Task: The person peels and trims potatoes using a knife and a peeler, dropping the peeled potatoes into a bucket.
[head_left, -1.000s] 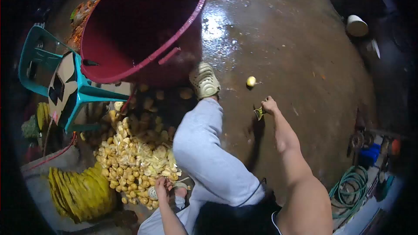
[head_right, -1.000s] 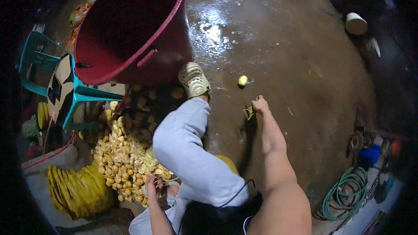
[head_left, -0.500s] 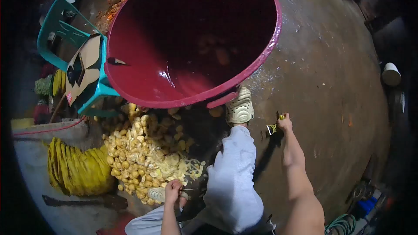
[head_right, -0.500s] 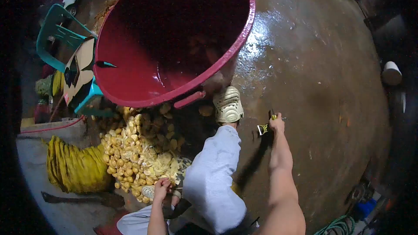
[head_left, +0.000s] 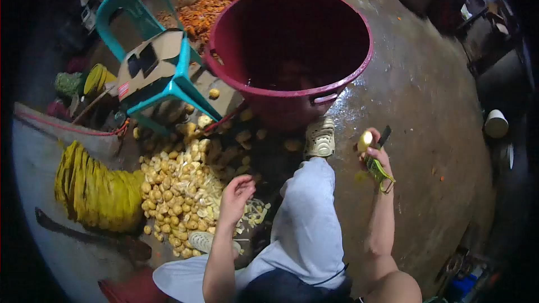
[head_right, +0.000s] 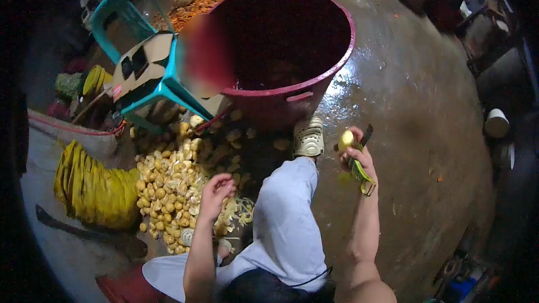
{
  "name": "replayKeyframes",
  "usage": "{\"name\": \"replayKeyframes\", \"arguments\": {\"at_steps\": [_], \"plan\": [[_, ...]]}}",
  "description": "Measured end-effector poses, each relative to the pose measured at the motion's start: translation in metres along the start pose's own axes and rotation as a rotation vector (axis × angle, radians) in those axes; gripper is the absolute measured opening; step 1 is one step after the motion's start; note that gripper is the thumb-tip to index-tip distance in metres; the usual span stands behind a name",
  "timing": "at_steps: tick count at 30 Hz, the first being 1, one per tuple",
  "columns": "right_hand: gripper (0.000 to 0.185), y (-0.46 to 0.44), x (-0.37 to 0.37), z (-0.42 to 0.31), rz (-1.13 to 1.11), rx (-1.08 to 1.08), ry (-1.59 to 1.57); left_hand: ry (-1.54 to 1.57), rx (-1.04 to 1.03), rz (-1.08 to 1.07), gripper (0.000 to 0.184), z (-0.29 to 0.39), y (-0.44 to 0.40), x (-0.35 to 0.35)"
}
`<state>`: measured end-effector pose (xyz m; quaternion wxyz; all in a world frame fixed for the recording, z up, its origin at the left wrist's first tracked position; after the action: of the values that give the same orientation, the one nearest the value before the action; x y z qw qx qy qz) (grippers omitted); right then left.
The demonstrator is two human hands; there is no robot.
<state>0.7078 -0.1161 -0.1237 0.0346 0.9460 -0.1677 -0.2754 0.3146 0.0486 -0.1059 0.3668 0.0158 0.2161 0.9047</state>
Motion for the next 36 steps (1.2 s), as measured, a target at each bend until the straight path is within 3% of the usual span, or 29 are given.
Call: {"name": "replayKeyframes", "arguments": {"at_steps": [4,7,8,11,13,15,16,17,19,21,25,27,29,31,33,35,36], "plan": [[0.064,0.009,-0.190,-0.088,-0.308,-0.057,0.453,0.180,-0.232,-0.133,0.048,0.086,0.017,-0.060],[0.066,0.017,-0.284,-0.084,-0.666,0.085,0.938,0.699,-0.382,-0.249,0.046,0.123,0.048,-0.086],[0.055,0.021,-0.304,-0.083,-0.665,0.004,0.960,0.703,-0.391,-0.232,0.046,0.116,0.055,-0.075],[0.041,0.019,-0.323,-0.059,-0.695,-0.046,0.883,0.895,-0.337,-0.228,0.040,0.076,0.072,-0.034],[0.021,0.010,-0.326,-0.035,-0.662,-0.093,0.773,0.897,-0.302,-0.041,0.036,0.060,0.095,-0.008],[0.018,0.001,-0.335,-0.016,-0.663,-0.050,0.796,0.904,-0.358,-0.002,0.037,0.059,0.119,0.014],[0.020,-0.001,-0.344,-0.011,-0.676,-0.018,0.809,0.934,-0.377,-0.017,0.037,0.061,0.131,0.022],[0.029,-0.001,-0.347,-0.004,-0.679,-0.098,0.783,0.964,-0.395,-0.034,0.036,0.062,0.144,0.028],[0.026,0.002,-0.363,0.002,-0.735,-0.236,0.711,0.939,-0.418,-0.002,0.041,0.066,0.166,0.039],[0.026,0.000,-0.377,0.014,-0.808,-0.228,0.623,0.768,-0.438,0.057,0.043,0.074,0.184,0.049],[0.038,-0.008,-0.409,0.037,-0.886,-0.102,0.538,0.736,-0.478,0.048,0.044,0.076,0.198,0.057],[0.037,-0.010,-0.413,0.056,-0.838,-0.199,0.488,0.783,-0.447,0.012,0.047,0.067,0.195,0.063],[0.038,-0.023,-0.409,0.077,-0.810,-0.079,0.530,0.523,-0.427,0.053,0.051,0.055,0.184,0.072],[0.041,-0.027,-0.408,0.083,-0.795,-0.156,0.507,0.512,-0.382,0.081,0.058,0.056,0.177,0.080],[0.043,-0.036,-0.412,0.083,-0.866,0.244,0.665,0.425,-0.402,0.035,0.060,0.056,0.174,0.086],[0.045,-0.033,-0.414,0.078,-0.759,-0.241,0.575,0.404,-0.398,0.028,0.063,0.054,0.171,0.092],[0.046,-0.038,-0.414,0.080,-0.772,-0.217,0.594,0.378,-0.399,0.024,0.063,0.054,0.169,0.095]]}}
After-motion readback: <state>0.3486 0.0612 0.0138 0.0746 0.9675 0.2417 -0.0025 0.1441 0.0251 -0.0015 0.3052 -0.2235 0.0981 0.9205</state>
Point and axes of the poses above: each hand's wrist, its own y-axis away from the middle knuckle, its own x-axis out of the back of the hand, z = x × y, the point moved 5 cm from there along -y, towards the middle knuckle, and after that the axes turned 13 degrees about -z, right-handed, at the moved point
